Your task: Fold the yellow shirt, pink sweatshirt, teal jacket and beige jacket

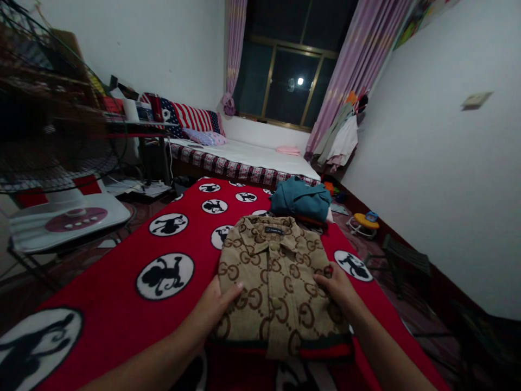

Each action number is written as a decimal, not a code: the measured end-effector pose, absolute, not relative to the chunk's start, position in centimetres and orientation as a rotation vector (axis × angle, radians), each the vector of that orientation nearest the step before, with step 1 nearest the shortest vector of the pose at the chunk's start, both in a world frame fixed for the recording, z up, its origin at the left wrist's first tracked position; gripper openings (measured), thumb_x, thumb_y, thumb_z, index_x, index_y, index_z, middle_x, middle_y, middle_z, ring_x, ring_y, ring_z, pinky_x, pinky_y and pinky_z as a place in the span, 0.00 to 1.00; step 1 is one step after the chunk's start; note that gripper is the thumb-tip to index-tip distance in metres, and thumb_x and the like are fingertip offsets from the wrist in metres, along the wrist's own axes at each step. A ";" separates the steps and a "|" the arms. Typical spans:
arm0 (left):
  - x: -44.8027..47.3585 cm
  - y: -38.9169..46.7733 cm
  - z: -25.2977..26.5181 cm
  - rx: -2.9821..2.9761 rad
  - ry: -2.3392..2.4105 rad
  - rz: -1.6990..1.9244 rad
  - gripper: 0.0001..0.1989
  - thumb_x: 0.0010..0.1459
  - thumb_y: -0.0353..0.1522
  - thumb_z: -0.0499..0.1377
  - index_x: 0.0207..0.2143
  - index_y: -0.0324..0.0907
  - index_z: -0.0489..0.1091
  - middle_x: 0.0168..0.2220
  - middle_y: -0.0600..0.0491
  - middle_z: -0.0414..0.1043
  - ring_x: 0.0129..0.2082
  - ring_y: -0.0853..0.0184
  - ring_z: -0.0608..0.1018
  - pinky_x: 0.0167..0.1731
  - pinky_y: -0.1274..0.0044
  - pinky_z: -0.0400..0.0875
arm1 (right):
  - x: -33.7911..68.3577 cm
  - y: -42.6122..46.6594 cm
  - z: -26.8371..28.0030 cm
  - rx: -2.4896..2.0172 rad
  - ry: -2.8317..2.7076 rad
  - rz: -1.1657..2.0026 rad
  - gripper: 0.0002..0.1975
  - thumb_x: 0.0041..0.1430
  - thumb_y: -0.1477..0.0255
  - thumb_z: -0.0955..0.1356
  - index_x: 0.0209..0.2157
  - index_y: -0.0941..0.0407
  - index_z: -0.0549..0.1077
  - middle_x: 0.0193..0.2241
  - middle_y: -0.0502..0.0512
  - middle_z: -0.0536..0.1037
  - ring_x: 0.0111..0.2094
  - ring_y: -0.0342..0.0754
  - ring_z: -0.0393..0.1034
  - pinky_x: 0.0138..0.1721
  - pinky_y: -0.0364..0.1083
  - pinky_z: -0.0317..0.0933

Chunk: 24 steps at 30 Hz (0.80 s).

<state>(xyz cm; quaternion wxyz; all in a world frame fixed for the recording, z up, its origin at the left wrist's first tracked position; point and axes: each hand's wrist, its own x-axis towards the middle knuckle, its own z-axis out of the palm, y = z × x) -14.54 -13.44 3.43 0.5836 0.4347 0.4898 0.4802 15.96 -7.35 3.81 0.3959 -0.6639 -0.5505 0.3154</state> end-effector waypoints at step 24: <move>-8.9 -14.9 9.3 2.033 0.903 0.956 0.16 0.58 0.43 0.56 0.39 0.43 0.76 0.38 0.47 0.78 0.44 0.56 0.76 0.46 0.69 0.69 | 8.7 -7.0 7.0 -1.843 -2.018 0.188 0.25 0.50 0.66 0.66 0.52 0.52 0.68 0.40 0.57 0.79 0.42 0.58 0.73 0.40 0.48 0.62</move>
